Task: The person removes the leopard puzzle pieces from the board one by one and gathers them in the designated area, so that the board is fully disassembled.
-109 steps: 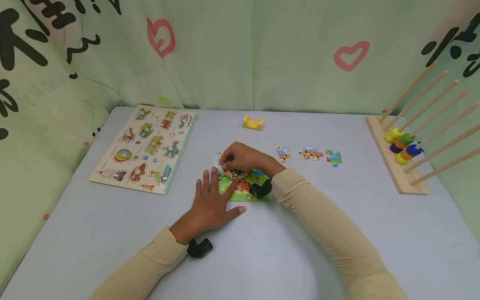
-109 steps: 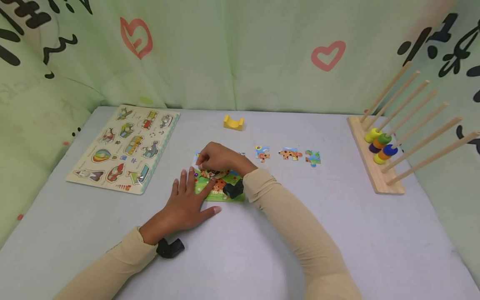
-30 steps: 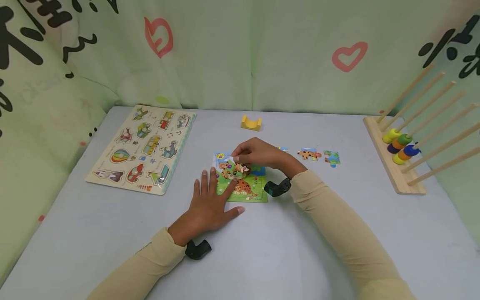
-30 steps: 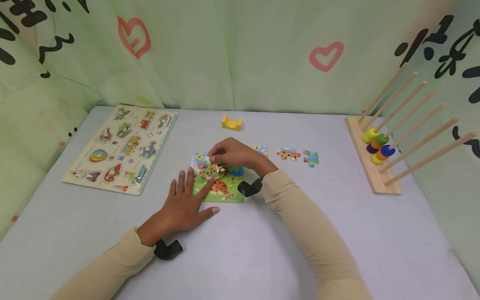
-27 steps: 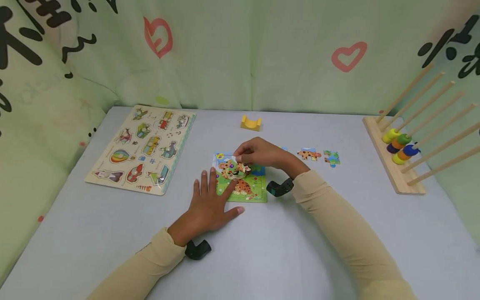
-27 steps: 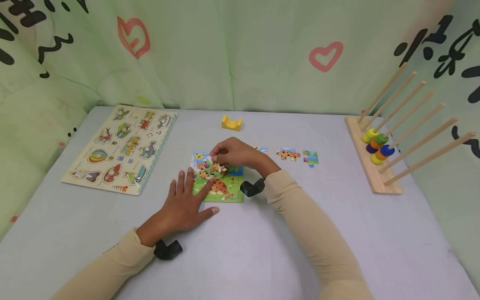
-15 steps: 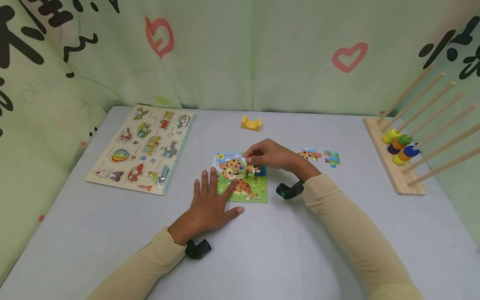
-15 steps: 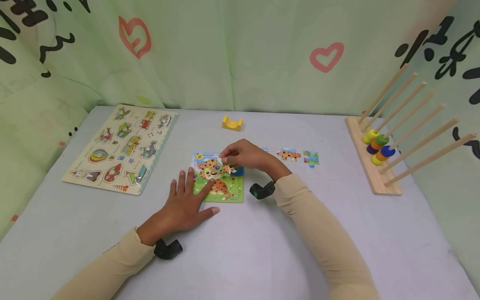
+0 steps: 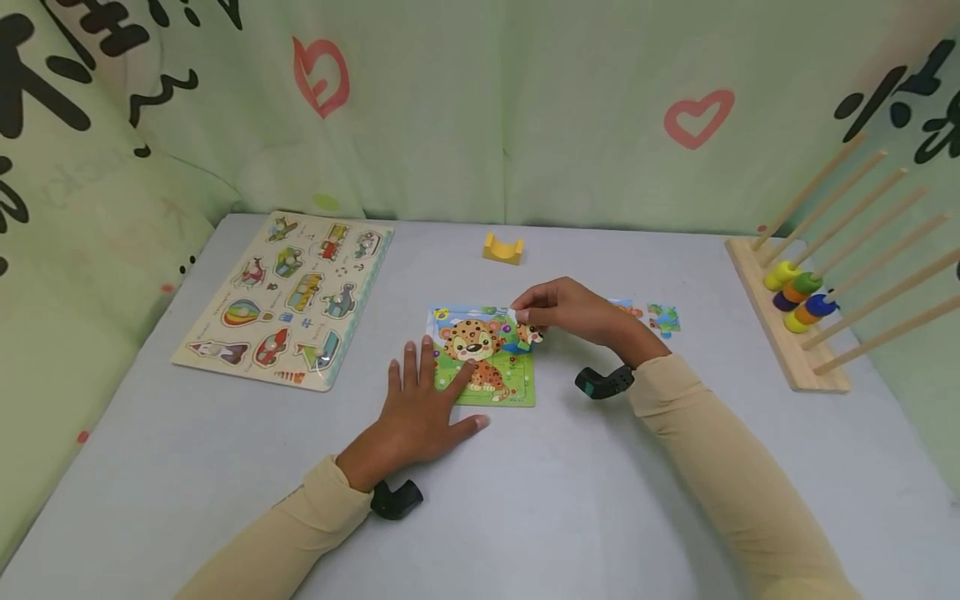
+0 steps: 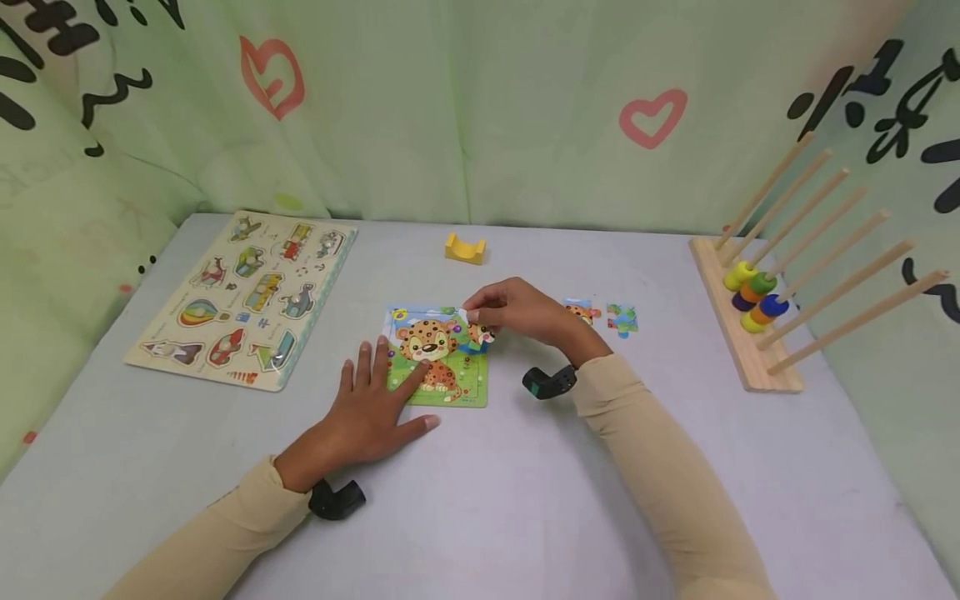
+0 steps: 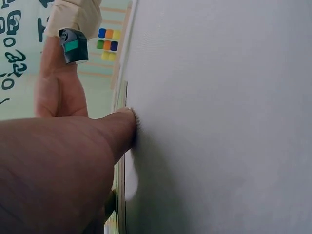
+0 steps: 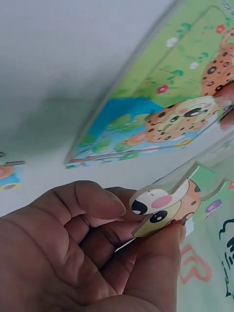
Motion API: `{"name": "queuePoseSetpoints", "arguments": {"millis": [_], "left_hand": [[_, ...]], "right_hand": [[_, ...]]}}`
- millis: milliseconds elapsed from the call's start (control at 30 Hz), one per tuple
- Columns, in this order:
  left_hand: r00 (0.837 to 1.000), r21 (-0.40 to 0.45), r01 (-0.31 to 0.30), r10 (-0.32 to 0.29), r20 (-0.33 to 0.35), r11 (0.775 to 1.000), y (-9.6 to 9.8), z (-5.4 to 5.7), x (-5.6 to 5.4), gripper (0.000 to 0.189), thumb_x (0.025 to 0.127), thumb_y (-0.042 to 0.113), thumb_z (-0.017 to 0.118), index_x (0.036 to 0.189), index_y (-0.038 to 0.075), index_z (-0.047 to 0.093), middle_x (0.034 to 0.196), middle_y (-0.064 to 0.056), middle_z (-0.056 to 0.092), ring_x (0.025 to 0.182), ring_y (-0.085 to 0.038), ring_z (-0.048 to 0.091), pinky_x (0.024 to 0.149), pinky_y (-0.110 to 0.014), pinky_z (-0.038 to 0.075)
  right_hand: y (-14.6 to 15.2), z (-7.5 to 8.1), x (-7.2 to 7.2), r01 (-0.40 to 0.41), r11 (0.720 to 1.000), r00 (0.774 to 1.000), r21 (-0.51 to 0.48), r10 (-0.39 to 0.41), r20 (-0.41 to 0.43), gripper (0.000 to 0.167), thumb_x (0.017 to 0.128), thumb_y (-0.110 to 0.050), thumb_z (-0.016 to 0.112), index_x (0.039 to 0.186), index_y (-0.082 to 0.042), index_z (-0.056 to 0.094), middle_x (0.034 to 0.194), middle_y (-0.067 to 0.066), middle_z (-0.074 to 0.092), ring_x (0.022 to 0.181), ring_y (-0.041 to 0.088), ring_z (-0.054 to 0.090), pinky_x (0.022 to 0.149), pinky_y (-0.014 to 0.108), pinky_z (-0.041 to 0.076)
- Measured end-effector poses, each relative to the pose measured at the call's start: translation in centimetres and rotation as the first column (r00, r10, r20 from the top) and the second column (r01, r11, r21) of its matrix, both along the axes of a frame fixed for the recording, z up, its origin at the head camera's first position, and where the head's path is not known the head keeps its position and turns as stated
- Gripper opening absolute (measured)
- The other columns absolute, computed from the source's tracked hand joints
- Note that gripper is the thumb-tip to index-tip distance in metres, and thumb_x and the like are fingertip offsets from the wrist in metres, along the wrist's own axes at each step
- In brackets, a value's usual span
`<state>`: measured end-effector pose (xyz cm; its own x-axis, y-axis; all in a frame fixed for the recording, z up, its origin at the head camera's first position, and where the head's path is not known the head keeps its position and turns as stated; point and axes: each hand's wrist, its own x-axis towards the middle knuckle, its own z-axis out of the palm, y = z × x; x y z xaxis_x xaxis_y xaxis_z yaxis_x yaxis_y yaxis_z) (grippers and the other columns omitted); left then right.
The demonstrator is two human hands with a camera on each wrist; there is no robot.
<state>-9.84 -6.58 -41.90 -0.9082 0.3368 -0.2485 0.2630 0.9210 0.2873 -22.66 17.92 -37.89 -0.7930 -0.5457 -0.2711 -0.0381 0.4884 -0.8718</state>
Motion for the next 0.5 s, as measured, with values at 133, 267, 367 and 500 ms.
{"name": "queuePoseSetpoints", "arguments": {"millis": [133, 267, 367, 500], "left_hand": [[1.0, -0.002, 0.002, -0.002, -0.008, 1.0, 0.0, 0.0, 0.1, 0.079, 0.091, 0.067, 0.048, 0.155, 0.026, 0.027, 0.156, -0.031, -0.007, 0.14, -0.051, -0.012, 0.109, -0.064, -0.001], [1.0, 0.004, 0.0, 0.0, -0.008, 1.0, 0.0, 0.0, 0.1, 0.079, 0.091, 0.067, 0.049, 0.155, 0.026, 0.027, 0.156, -0.031, -0.008, 0.14, -0.051, -0.013, 0.109, -0.064, -0.002], [1.0, 0.011, -0.002, 0.003, -0.008, 1.0, -0.1, 0.0, 0.1, 0.079, 0.091, 0.065, 0.05, 0.155, 0.025, 0.028, 0.156, -0.032, -0.008, 0.14, -0.051, -0.013, 0.108, -0.064, -0.002], [1.0, 0.01, 0.0, 0.0, -0.009, 1.0, -0.1, -0.1, 0.0, 0.078, 0.091, 0.065, 0.05, 0.155, 0.025, 0.028, 0.156, -0.032, -0.007, 0.14, -0.051, -0.012, 0.109, -0.064, -0.001]], "right_hand": [[1.3, -0.2, 0.1, 0.026, 1.0, 1.0, 0.005, -0.026, 0.004, 0.03, 0.096, -0.025, 0.064, 0.115, -0.002, 0.067, 0.095, 0.007, 0.066, 0.083, 0.023, 0.057, 0.079, 0.04, 0.048], [2.6, -0.2, 0.1, 0.048, 0.999, 0.999, 0.021, -0.048, -0.001, 0.03, 0.095, -0.024, 0.065, 0.115, -0.001, 0.067, 0.093, 0.007, 0.067, 0.082, 0.022, 0.057, 0.078, 0.037, 0.048], [3.6, -0.2, 0.2, 0.048, 0.997, 0.999, 0.052, -0.048, 0.002, 0.029, 0.094, -0.024, 0.066, 0.113, -0.002, 0.069, 0.091, 0.005, 0.067, 0.08, 0.021, 0.056, 0.076, 0.035, 0.047], [4.6, -0.3, 0.3, 0.016, 0.993, 1.0, 0.114, -0.018, 0.014, 0.027, 0.094, -0.023, 0.067, 0.112, -0.003, 0.07, 0.092, 0.005, 0.067, 0.08, 0.02, 0.053, 0.074, 0.033, 0.045]]}}
